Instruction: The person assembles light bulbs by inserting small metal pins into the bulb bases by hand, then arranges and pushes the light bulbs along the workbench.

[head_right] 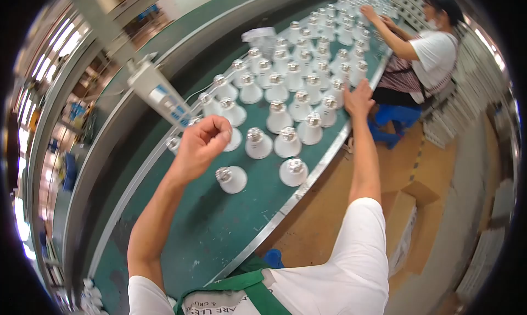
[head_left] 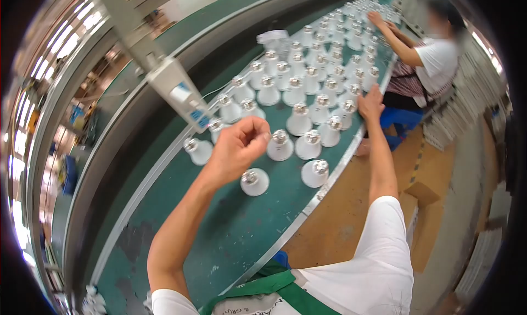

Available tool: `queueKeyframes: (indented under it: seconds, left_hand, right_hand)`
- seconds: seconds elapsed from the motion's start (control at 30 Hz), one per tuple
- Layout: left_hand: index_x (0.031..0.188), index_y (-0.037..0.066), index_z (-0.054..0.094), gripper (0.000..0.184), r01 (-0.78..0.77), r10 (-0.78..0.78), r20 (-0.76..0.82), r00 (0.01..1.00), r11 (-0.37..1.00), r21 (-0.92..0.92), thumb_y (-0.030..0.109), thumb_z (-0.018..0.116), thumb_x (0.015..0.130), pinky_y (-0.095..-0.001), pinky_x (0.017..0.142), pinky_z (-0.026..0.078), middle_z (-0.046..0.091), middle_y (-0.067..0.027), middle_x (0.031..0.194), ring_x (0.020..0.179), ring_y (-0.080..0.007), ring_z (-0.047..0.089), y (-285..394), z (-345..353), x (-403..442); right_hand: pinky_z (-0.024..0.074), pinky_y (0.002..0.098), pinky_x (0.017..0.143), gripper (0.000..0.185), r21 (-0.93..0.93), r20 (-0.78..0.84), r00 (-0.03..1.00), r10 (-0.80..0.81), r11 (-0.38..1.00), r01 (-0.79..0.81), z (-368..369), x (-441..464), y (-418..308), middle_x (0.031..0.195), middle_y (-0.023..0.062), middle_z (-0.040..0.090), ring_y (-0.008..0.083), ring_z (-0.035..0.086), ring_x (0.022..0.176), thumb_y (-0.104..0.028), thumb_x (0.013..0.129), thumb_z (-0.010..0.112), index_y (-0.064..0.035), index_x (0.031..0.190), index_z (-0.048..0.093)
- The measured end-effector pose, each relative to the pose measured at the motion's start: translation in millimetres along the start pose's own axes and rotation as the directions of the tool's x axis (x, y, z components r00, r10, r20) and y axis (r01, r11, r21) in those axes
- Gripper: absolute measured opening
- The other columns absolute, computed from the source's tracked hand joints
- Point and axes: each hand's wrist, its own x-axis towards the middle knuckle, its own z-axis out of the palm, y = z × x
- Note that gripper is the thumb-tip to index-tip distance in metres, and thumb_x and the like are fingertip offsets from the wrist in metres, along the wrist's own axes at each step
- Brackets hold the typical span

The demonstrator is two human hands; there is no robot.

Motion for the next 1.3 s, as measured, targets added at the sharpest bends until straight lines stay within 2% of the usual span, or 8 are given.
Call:
queueKeyframes:
  seconds: [0.2,0.5,0.6,0.67,0.7,0.8,1.03,1.3]
  left_hand:
    - [0.091,0.003,0.054,0.010,-0.002,-0.027,-0.106,0.994,0.965,-0.262,0.012,0.059,0.089,-0.0222,0.063,0.038,0.051,0.0001,0.081,0.070,-0.0067,0.045,5.4,-32.5,-97.7]
    - [0.087,0.005,0.054,0.010,-0.016,-0.038,-0.156,0.987,0.945,-0.327,0.014,0.059,0.088,-0.0221,0.058,0.035,0.050,0.0004,0.076,0.066,-0.0070,0.044,15.7,-51.8,-185.5]
    - [0.086,0.006,0.054,0.011,0.026,-0.057,-0.079,0.995,0.934,-0.356,0.016,0.059,0.087,-0.0220,0.057,0.034,0.050,0.0003,0.075,0.065,-0.0072,0.043,14.1,-44.9,-197.1]
    - [0.086,0.006,0.054,0.012,0.095,-0.089,0.032,0.995,0.913,-0.397,0.017,0.060,0.087,-0.0223,0.057,0.034,0.050,0.0002,0.075,0.065,-0.0075,0.042,14.1,-39.1,-201.9]
    - [0.085,0.006,0.054,0.013,0.130,-0.103,0.087,0.991,0.903,-0.410,0.017,0.060,0.087,-0.0225,0.056,0.034,0.050,0.0002,0.075,0.064,-0.0076,0.042,14.5,-36.3,-204.0]
    - [0.084,0.006,0.054,0.014,0.225,-0.132,0.217,0.967,0.840,-0.494,0.018,0.061,0.085,-0.0230,0.055,0.033,0.050,-0.0002,0.075,0.063,-0.0083,0.041,10.5,-25.1,-212.2]
    - [0.085,0.006,0.058,0.011,0.361,-0.186,0.344,0.921,0.741,-0.566,0.016,0.062,0.084,-0.0222,0.056,0.034,0.051,0.0007,0.073,0.062,-0.0084,0.042,6.8,-19.6,-236.9]
    - [0.087,0.005,0.059,0.009,0.398,-0.202,0.372,0.906,0.706,-0.586,0.014,0.061,0.084,-0.0228,0.055,0.032,0.051,0.0001,0.072,0.061,-0.0084,0.041,-3.3,-26.4,-246.2]
  right_hand:
    - [0.0431,0.0521,0.087,0.064,0.059,-0.195,0.978,0.067,0.997,-0.057,-8.2,3.4,1.3,0.119,0.0221,0.056,0.0389,0.054,0.110,-0.054,0.082,0.053,-0.0009,0.119,0.050]
    - [0.0327,0.0502,0.100,0.069,0.339,-0.304,0.911,0.277,0.926,-0.168,-38.0,-81.6,12.1,0.138,0.0155,0.043,0.0348,0.040,0.126,-0.056,0.089,0.045,-0.0033,0.134,0.041]
    - [0.0382,0.0411,0.095,0.046,0.409,-0.535,0.825,-0.180,0.800,0.440,-114.9,-162.2,-22.8,0.124,0.0187,0.051,0.0317,0.050,0.110,-0.019,0.087,0.062,-0.0007,0.126,0.048]
    - [0.0417,0.0315,0.088,0.041,0.735,-0.369,0.868,-0.332,0.468,0.491,-176.0,-243.7,-71.3,0.116,0.0122,0.055,0.0219,0.052,0.102,-0.004,0.083,0.062,-0.0017,0.122,0.051]
    - [0.0442,0.0316,0.084,0.034,0.701,-0.247,0.849,-0.468,0.518,0.490,-202.8,-280.7,-87.0,0.108,0.0097,0.060,0.0215,0.056,0.097,-0.002,0.081,0.063,-0.0032,0.115,0.058]
    - [0.0472,0.0281,0.068,0.029,0.829,-0.168,0.513,-0.842,0.160,0.535,-253.2,-353.1,-132.0,0.087,0.0068,0.065,0.0176,0.058,0.075,0.002,0.073,0.068,-0.0041,0.101,0.066]
    - [0.0468,0.0272,0.058,0.023,0.940,-0.051,0.286,-0.957,0.050,0.337,-269.0,-395.2,-168.6,0.078,0.0047,0.063,0.0152,0.059,0.069,-0.001,0.074,0.071,-0.0053,0.096,0.068]
    - [0.0455,0.0239,0.057,0.011,0.965,0.047,0.319,-0.947,0.125,0.229,-259.2,-409.4,-171.8,0.078,0.0042,0.064,0.0112,0.058,0.064,0.000,0.076,0.070,-0.0033,0.087,0.068]
